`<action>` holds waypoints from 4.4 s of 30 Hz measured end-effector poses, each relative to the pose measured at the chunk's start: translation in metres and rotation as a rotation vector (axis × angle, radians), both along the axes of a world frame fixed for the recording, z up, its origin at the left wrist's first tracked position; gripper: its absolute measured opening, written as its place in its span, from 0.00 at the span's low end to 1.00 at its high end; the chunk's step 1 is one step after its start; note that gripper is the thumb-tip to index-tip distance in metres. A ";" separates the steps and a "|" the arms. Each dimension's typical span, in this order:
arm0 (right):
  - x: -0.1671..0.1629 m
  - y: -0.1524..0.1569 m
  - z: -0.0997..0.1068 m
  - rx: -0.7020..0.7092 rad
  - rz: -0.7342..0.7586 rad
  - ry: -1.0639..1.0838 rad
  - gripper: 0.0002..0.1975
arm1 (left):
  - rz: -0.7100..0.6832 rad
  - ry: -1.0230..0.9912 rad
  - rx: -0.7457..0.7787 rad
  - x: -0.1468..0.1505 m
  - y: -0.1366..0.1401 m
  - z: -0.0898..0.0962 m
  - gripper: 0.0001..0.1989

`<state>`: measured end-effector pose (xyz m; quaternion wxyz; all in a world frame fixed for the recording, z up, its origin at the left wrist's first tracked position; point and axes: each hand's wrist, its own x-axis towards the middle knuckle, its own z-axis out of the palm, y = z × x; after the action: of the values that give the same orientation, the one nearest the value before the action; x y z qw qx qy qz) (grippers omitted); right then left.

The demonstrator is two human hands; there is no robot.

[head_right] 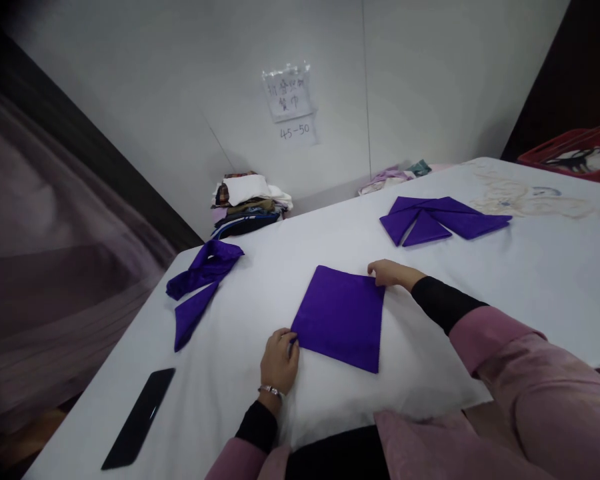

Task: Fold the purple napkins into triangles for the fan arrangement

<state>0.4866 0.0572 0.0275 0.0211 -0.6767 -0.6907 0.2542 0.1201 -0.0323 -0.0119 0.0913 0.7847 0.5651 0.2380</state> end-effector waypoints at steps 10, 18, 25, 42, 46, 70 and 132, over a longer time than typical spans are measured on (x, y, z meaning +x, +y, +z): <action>-0.126 -0.041 0.004 0.370 0.434 0.312 0.28 | 0.030 0.000 0.112 0.011 -0.004 0.021 0.10; -0.220 -0.031 0.010 0.230 0.630 0.436 0.37 | -0.115 0.075 0.044 0.040 0.004 0.012 0.23; -0.232 -0.011 -0.018 0.162 0.678 0.439 0.36 | -0.100 0.123 -0.133 0.041 0.002 -0.007 0.28; -0.183 0.079 -0.053 0.324 0.547 0.134 0.38 | -0.113 0.282 -0.197 0.039 -0.005 -0.004 0.37; -0.172 0.095 -0.057 0.392 0.513 0.059 0.38 | -0.113 0.299 -0.218 0.038 -0.005 -0.003 0.37; -0.168 -0.018 -0.039 0.486 0.447 0.078 0.36 | -0.107 0.362 -0.137 0.038 0.009 -0.014 0.36; -0.009 -0.030 -0.075 0.524 -0.223 0.019 0.08 | -0.225 0.411 -0.027 0.100 0.102 0.005 0.31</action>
<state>0.4777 0.0270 -0.0477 0.2297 -0.7174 -0.6540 0.0696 0.2206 0.0698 -0.0074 0.0107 0.8735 0.4838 0.0542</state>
